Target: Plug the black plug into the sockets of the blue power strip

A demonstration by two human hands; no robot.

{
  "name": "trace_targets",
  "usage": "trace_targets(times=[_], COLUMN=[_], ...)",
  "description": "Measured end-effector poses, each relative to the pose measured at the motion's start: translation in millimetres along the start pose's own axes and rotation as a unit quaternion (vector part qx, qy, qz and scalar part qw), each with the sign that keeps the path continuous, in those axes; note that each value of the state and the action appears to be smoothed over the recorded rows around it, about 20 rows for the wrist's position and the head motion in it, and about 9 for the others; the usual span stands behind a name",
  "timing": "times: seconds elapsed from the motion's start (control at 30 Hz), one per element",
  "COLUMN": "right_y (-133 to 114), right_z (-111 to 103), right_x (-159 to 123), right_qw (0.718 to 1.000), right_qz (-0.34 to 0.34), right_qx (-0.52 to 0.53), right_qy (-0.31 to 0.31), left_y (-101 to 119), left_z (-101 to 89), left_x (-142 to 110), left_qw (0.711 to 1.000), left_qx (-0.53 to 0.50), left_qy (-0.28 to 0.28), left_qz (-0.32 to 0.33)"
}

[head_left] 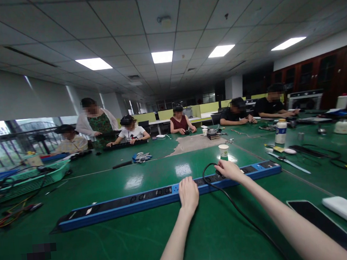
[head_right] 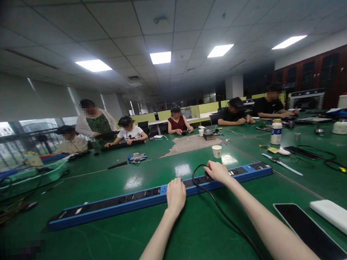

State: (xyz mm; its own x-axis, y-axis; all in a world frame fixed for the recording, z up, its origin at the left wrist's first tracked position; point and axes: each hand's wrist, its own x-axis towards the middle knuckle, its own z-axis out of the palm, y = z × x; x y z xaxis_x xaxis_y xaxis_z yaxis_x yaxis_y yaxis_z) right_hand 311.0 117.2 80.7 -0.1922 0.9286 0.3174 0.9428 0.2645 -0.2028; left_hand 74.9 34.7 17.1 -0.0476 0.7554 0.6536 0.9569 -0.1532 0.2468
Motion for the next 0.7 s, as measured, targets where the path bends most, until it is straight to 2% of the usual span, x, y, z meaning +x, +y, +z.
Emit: trace_targets(times=[0.1, 0.27, 0.43, 0.7], right_y=[-8.5, -28.8, -44.3, -45.8], right_z=[5.9, 9.3, 6.8, 9.0], right_x=[-0.4, -0.5, 0.0, -5.8], right_qw=[1.0, 0.995, 0.992, 0.991], right_qz=[-0.003, 0.0, 0.024, 0.039], right_qx=[-0.028, -0.099, -0.121, -0.125], right_qy=[-0.004, 0.022, 0.019, 0.012], left_y=[-0.5, -2.2, -3.0, -2.1], left_z=[8.1, 8.8, 8.6, 8.7], left_x=[-9.0, -9.4, -9.2, -8.8], left_qw=[0.999, 0.998, 0.998, 0.999], left_qx=[0.025, 0.023, 0.019, 0.018], left_qy=[0.035, 0.053, 0.052, 0.039], left_qz=[0.03, 0.04, 0.036, 0.023])
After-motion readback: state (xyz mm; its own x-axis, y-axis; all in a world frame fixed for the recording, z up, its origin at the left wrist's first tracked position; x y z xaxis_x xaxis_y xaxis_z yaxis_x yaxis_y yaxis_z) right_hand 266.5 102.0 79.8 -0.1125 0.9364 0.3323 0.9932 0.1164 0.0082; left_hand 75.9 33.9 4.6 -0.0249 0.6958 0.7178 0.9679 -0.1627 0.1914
